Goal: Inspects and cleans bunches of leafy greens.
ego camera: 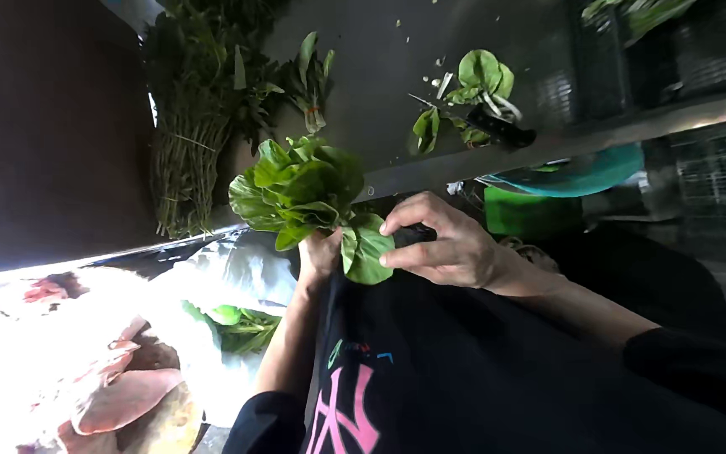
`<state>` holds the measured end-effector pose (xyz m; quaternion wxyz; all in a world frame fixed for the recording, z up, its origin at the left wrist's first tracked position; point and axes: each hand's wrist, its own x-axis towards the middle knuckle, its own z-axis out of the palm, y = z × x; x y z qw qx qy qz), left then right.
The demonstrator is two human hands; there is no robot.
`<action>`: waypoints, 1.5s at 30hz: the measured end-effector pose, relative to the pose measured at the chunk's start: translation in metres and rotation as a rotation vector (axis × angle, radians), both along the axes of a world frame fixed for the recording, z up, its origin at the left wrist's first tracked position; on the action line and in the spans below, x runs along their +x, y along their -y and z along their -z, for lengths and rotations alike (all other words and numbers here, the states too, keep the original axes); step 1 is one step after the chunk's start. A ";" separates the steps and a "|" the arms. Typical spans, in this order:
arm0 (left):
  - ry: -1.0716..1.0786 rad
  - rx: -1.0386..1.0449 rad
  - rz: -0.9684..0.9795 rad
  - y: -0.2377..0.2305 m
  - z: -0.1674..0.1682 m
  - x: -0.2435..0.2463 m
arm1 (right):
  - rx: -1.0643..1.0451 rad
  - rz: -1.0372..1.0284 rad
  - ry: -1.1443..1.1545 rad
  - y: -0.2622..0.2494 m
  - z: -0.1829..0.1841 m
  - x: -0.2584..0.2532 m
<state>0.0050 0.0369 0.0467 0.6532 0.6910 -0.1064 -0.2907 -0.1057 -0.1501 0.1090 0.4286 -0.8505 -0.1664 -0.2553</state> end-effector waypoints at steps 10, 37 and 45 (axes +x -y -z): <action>-0.058 -0.239 -0.001 0.010 0.000 0.001 | 0.053 0.031 -0.021 0.004 -0.001 0.000; -0.447 -0.303 -0.027 0.029 0.023 -0.001 | -0.213 0.389 -0.389 -0.017 0.047 0.027; -0.433 -0.277 0.017 0.030 0.005 0.008 | 0.142 0.048 -0.346 0.001 0.061 0.042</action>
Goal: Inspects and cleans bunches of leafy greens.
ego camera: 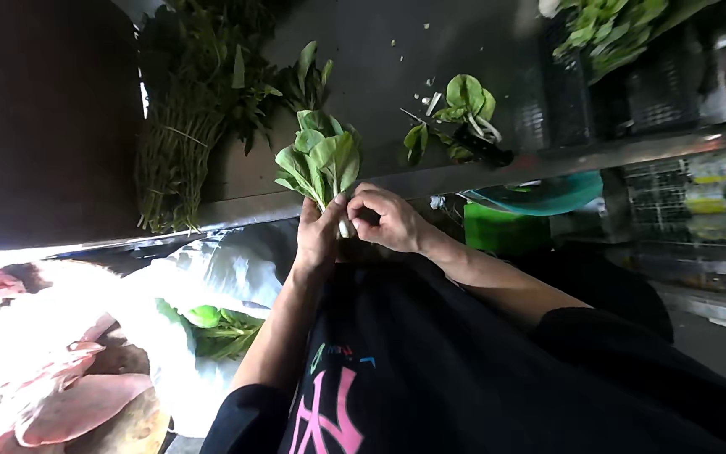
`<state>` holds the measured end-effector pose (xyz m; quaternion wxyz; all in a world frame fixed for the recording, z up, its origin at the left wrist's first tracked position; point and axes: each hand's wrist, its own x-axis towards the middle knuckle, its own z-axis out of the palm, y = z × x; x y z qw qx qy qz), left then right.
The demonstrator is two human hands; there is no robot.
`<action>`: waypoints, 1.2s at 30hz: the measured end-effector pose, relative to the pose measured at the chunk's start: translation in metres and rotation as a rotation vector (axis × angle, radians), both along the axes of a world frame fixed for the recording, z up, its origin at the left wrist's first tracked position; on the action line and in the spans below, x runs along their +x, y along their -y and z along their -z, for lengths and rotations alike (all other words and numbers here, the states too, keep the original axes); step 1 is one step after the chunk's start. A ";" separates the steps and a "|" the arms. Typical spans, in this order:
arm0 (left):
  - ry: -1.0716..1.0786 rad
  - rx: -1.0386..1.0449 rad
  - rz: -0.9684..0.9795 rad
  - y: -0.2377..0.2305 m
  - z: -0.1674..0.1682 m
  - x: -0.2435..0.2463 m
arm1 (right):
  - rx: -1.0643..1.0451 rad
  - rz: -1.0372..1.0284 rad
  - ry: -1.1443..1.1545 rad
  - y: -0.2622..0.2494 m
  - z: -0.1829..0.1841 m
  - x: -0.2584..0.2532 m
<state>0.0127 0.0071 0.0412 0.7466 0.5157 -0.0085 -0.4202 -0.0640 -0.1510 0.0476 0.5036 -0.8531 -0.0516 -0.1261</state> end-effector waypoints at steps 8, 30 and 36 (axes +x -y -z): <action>-0.168 0.016 -0.149 0.020 0.024 -0.006 | 0.039 0.019 -0.047 0.003 0.030 -0.007; -0.071 -0.092 -0.657 0.023 0.006 0.027 | -0.434 0.179 0.198 -0.014 0.065 0.017; 0.157 -0.088 -0.639 0.024 0.004 0.068 | -0.023 0.073 0.003 -0.022 0.021 0.030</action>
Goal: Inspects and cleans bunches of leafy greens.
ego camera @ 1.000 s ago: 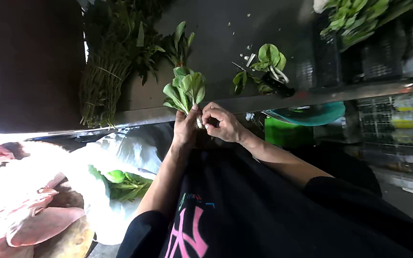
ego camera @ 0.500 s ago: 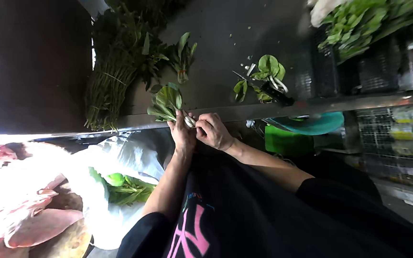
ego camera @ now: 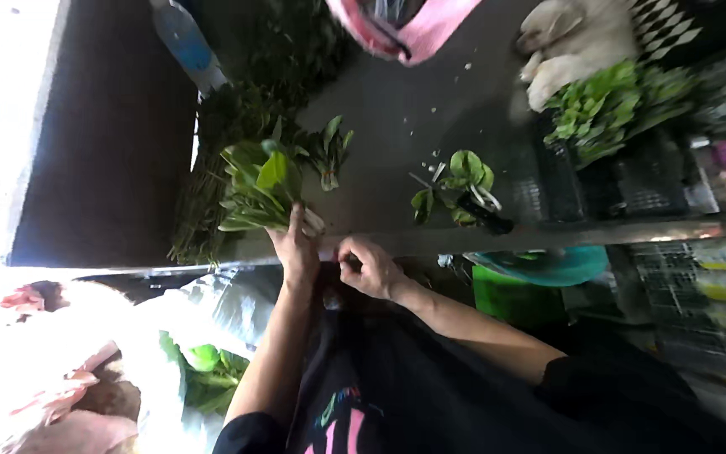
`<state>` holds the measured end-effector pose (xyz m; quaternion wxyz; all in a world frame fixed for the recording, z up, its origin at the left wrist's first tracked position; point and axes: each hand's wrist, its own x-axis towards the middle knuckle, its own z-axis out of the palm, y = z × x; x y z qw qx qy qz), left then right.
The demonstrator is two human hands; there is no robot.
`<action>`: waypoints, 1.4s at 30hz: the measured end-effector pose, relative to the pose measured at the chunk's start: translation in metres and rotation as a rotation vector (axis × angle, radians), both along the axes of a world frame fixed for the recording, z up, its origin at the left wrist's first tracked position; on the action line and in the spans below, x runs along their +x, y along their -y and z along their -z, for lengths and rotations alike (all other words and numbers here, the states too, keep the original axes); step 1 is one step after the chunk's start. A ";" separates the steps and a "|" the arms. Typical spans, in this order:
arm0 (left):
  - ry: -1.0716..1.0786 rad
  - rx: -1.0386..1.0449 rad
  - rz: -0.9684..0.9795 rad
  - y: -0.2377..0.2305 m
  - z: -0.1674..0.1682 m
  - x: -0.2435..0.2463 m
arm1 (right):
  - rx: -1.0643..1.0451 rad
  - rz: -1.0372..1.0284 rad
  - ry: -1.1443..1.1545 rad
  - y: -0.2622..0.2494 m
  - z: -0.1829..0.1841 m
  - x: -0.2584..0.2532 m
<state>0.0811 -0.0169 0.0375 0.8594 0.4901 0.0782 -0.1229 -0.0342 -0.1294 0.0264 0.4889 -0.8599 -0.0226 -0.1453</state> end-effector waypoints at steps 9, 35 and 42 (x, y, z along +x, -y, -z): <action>-0.142 -0.160 0.299 0.010 -0.015 -0.029 | 0.775 0.354 -0.525 0.096 -0.015 -0.029; 0.187 0.399 0.457 0.153 -0.012 -0.167 | 0.395 0.159 -0.506 0.222 -0.029 -0.109; -0.031 0.049 0.365 0.163 -0.005 -0.185 | 0.532 0.054 -0.502 0.229 -0.022 -0.111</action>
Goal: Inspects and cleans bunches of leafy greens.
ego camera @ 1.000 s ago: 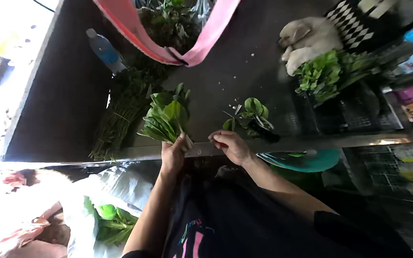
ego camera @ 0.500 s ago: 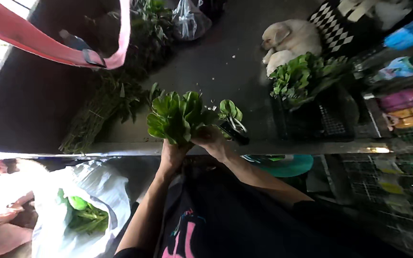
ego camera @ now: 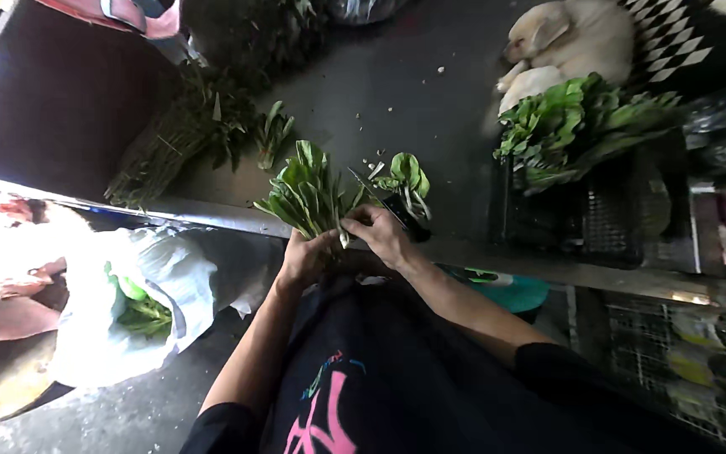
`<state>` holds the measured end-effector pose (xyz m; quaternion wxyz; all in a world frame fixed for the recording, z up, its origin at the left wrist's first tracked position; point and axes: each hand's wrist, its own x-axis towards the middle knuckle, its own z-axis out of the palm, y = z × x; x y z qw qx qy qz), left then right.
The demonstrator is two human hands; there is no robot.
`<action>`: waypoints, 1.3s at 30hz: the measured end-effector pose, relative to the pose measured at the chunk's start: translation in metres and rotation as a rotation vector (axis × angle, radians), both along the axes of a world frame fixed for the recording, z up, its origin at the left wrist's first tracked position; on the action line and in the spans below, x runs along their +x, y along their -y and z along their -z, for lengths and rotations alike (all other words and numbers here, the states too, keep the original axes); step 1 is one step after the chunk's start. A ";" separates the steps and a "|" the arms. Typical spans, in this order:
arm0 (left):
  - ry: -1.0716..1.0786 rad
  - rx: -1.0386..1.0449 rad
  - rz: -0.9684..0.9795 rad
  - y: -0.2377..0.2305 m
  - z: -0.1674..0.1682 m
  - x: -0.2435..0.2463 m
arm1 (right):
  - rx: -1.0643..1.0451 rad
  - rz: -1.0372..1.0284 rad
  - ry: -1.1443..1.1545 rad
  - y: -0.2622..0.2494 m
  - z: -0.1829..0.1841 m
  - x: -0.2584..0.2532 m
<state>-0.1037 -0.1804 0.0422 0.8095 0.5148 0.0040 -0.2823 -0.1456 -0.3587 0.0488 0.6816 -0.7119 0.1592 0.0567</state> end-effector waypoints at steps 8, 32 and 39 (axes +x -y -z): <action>-0.013 0.030 0.029 0.000 0.013 -0.016 | -0.089 0.013 -0.012 -0.001 0.007 -0.019; 0.013 0.205 -0.258 -0.115 0.034 -0.050 | -0.196 -0.200 -0.129 -0.121 0.017 -0.011; -0.023 0.329 -0.493 -0.217 0.019 -0.046 | -0.157 -0.090 -0.064 -0.239 -0.008 -0.012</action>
